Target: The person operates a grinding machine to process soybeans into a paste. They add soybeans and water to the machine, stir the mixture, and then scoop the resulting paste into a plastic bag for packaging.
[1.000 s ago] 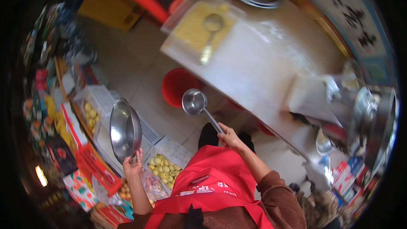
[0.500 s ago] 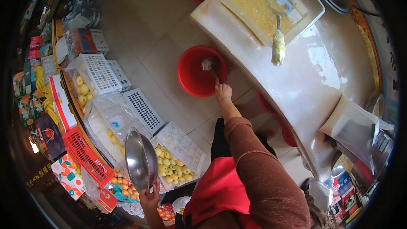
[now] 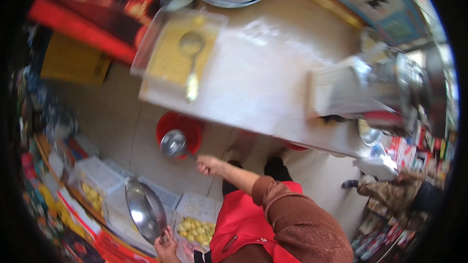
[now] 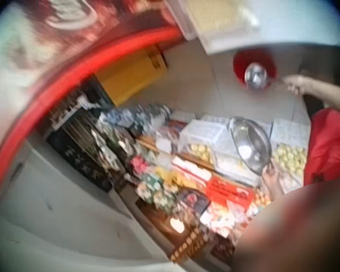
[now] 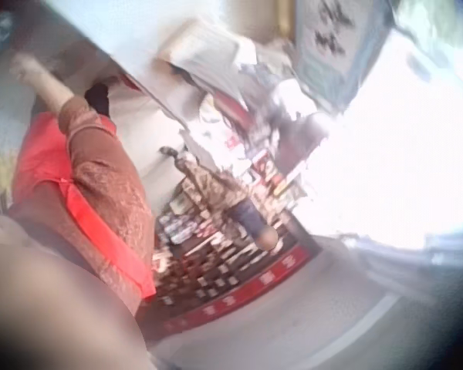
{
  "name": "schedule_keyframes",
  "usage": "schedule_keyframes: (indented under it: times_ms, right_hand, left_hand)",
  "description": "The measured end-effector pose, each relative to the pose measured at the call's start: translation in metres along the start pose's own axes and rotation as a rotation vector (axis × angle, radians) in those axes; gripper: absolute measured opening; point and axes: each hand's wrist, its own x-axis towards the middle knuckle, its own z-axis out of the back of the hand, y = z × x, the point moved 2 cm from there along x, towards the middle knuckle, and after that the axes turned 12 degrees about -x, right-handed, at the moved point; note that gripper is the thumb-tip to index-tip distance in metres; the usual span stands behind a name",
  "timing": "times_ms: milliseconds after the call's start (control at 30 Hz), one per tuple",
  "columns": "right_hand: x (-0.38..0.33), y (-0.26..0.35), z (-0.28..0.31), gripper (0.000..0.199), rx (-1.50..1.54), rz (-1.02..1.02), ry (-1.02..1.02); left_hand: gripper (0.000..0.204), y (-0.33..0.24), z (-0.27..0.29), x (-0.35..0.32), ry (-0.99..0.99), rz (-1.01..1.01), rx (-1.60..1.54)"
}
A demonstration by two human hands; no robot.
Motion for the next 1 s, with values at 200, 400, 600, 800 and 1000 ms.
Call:
schedule_keyframes:
  times_ms: [200, 400, 600, 800, 1000]
  right_hand:
    - [-0.252, 0.012, -0.076, 0.061, 0.042, 0.223, 0.269]
    - [-0.467, 0.030, -0.118, 0.070, -0.098, 0.698, 0.234]
    - [-0.629, 0.020, -0.110, 0.072, -0.131, 1.230, 0.008]
    - [-0.738, -0.009, -0.085, 0.068, -0.074, 1.507, -0.453]
    - [-0.779, -0.050, -0.061, 0.066, -0.012, 1.489, -0.875]
  left_hand:
    - [0.048, 0.012, -0.109, 0.057, 0.145, 0.801, -0.279]
    - [0.040, 0.131, -0.253, 0.027, 0.400, 0.371, 0.256]
    - [0.063, 0.286, -0.282, -0.085, 0.501, 0.434, 0.511]
    - [0.053, 0.382, -0.262, -0.114, 0.568, 0.510, 0.817]
    - [0.056, 0.417, -0.248, -0.121, 0.447, 0.520, 0.899]
